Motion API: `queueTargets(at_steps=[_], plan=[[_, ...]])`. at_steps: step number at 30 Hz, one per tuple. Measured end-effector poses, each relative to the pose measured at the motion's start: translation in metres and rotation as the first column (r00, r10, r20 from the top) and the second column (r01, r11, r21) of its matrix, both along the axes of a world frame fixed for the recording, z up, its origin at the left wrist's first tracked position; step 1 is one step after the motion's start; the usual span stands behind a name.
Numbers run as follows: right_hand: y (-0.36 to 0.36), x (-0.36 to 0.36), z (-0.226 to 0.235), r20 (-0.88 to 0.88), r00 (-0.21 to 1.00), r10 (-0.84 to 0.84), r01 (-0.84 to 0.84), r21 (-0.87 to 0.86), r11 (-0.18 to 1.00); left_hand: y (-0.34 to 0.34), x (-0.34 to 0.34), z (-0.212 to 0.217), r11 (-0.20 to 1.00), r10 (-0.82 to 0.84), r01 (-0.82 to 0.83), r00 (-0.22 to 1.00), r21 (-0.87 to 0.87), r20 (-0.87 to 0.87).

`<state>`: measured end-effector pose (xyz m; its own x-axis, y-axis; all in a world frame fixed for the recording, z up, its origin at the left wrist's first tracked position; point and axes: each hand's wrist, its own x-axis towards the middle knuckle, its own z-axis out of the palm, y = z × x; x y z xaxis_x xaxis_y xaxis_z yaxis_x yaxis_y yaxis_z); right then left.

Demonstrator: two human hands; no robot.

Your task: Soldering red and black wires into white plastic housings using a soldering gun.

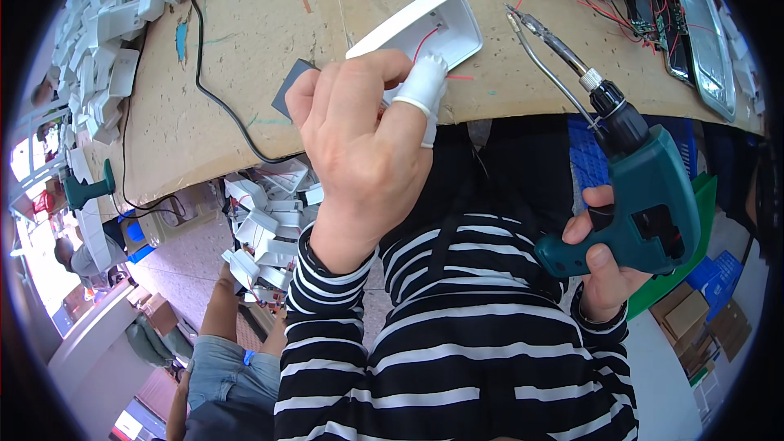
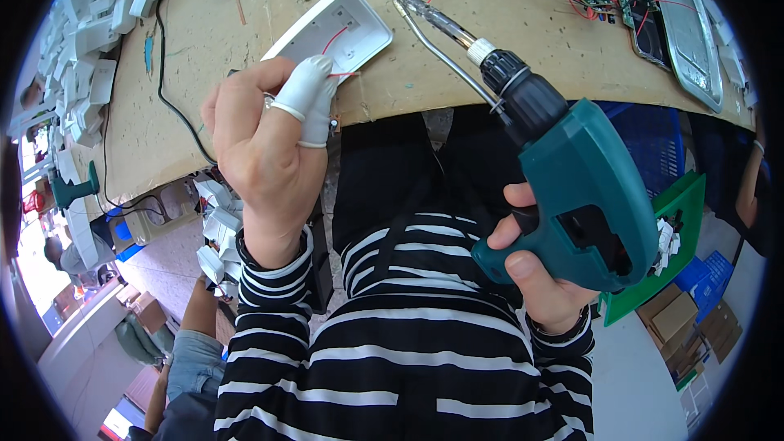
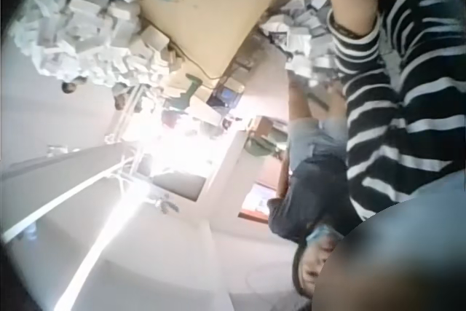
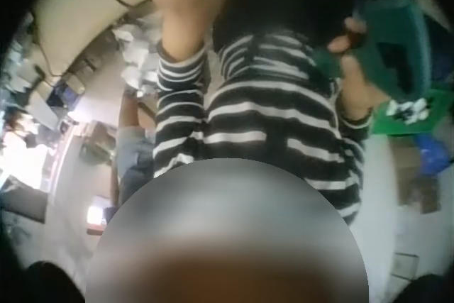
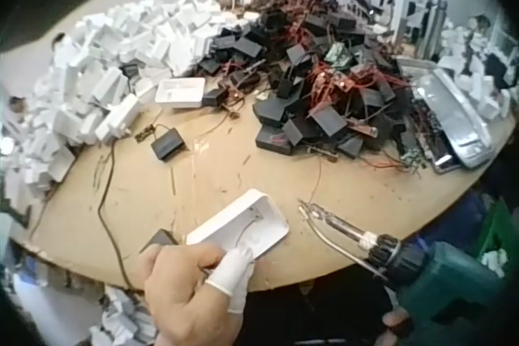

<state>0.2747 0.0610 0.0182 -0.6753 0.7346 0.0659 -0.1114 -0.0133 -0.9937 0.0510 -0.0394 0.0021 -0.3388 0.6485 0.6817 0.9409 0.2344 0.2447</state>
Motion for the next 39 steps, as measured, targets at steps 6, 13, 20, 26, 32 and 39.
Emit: queueTargets(at_steps=[6,13,20,26,32,39], plan=[[0.0,0.001,-0.002,0.002,1.0,0.019,-0.019,-0.028,0.999,0.007,-0.004,-0.008,0.997,0.018,-0.015,0.999,0.071,-0.05],[0.002,0.0,-0.003,-0.021,0.998,0.066,-0.066,-0.033,0.997,0.008,-0.002,-0.015,0.989,0.093,-0.084,0.993,0.118,-0.067],[0.004,0.0,-0.007,-0.042,0.994,0.101,-0.101,0.001,0.995,0.017,-0.004,-0.006,0.97,0.223,-0.209,0.968,0.124,-0.113],[0.003,-0.004,-0.005,0.018,0.994,0.106,-0.106,-0.029,0.994,0.028,-0.009,-0.012,0.974,0.206,-0.205,0.979,0.098,0.0],[0.005,-0.007,-0.009,0.019,0.992,0.128,-0.127,-0.051,0.991,0.032,-0.01,-0.014,0.965,0.253,-0.254,0.967,0.07,0.025],[0.008,-0.009,-0.01,0.026,0.982,0.186,-0.184,-0.077,0.98,0.035,-0.012,-0.018,0.97,0.226,-0.226,0.974,0.092,0.009]])
